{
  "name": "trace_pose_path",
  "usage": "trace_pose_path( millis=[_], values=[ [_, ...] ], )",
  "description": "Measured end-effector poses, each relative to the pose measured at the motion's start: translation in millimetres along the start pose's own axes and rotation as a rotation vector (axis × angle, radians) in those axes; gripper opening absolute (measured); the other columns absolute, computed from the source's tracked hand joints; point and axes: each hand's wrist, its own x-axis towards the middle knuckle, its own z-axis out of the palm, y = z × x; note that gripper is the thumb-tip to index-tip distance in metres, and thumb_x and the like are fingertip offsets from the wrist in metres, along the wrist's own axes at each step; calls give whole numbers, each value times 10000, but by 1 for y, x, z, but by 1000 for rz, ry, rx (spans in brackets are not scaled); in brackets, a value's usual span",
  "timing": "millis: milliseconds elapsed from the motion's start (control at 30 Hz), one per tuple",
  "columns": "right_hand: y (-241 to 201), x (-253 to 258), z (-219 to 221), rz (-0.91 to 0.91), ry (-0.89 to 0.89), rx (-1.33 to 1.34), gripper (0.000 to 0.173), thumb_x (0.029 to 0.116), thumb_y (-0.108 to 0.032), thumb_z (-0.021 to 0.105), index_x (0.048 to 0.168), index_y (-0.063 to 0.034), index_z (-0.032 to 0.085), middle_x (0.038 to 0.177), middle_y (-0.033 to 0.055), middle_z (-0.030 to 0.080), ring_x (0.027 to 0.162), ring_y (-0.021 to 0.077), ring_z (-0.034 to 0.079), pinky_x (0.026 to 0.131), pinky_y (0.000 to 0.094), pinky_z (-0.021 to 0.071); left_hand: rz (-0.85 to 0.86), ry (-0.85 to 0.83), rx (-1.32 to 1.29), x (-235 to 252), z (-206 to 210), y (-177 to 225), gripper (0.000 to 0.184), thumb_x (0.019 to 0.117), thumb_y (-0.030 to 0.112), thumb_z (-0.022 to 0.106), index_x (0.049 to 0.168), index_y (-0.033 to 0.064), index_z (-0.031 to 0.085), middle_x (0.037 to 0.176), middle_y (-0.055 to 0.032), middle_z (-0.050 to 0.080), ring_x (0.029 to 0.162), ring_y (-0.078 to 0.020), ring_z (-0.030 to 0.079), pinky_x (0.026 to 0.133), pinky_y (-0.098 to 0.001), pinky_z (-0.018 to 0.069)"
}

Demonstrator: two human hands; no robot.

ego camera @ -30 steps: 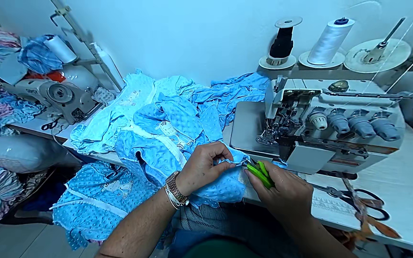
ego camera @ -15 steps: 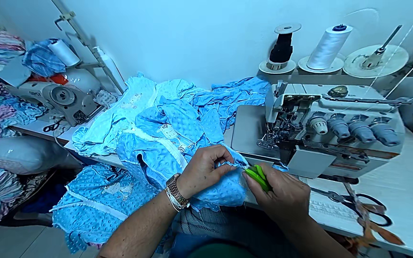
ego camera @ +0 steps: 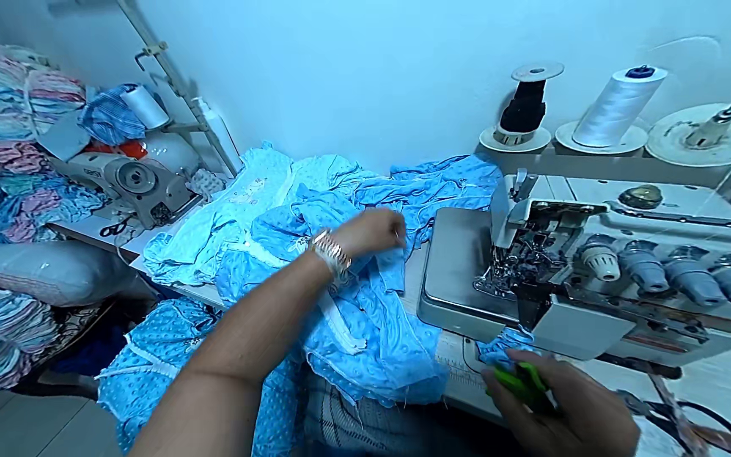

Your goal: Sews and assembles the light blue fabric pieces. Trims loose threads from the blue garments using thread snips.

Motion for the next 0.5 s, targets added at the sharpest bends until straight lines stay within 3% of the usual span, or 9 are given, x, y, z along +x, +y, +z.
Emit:
trace_pose_path(
  millis=[100, 200, 300, 367, 433, 500],
  values=[
    [3, -5, 1, 10, -61, -3, 310, 966, -395, 660, 1031, -92, 674, 705, 36, 645, 628, 115, 614, 590, 238, 513, -279, 212, 118, 63, -31, -47, 297, 938, 128, 703, 1157, -73, 696, 1158, -306, 674, 1139, -470, 636, 987, -664, 472],
    [12, -8, 0, 26, -100, -23, 333, 972, -420, 643, 1036, -95, 672, 712, 40, 655, 637, 118, 615, 606, 232, 503, -498, 202, 44, 96, -44, -95, 494, 881, 244, 800, 1222, -82, 654, 1208, -317, 647, 1164, -465, 618, 991, -664, 464],
    [20, -9, 3, 60, -117, -3, 348, 975, -424, 648, 1018, -80, 680, 704, 52, 665, 626, 113, 622, 598, 222, 509, -508, 101, -67, 104, -28, -110, 572, 914, 276, 785, 1323, -75, 594, 1274, -327, 613, 1212, -458, 591, 1037, -643, 437],
    [20, -8, 6, 60, -140, 11, 333, 977, -422, 643, 1020, -94, 678, 711, 47, 670, 627, 114, 627, 589, 228, 512, -511, 116, 43, 107, -14, -113, 391, 941, 195, 702, 1247, -44, 664, 1234, -310, 646, 1194, -475, 607, 995, -686, 451],
    [20, -6, 5, 43, -160, 12, 329, 978, -420, 639, 1027, -97, 676, 719, 48, 672, 629, 123, 626, 587, 239, 511, -488, 225, 45, 109, -19, -109, 304, 986, 173, 606, 1157, -64, 688, 1174, -323, 661, 1153, -497, 622, 955, -707, 458],
    [20, -4, 2, 42, -164, 8, 339, 977, -427, 642, 1029, -94, 681, 716, 49, 669, 626, 118, 620, 587, 235, 505, -361, 413, -95, 111, -47, -101, 300, 996, 159, 619, 1152, -90, 678, 1123, -324, 666, 1106, -478, 630, 960, -673, 464]
  ],
)
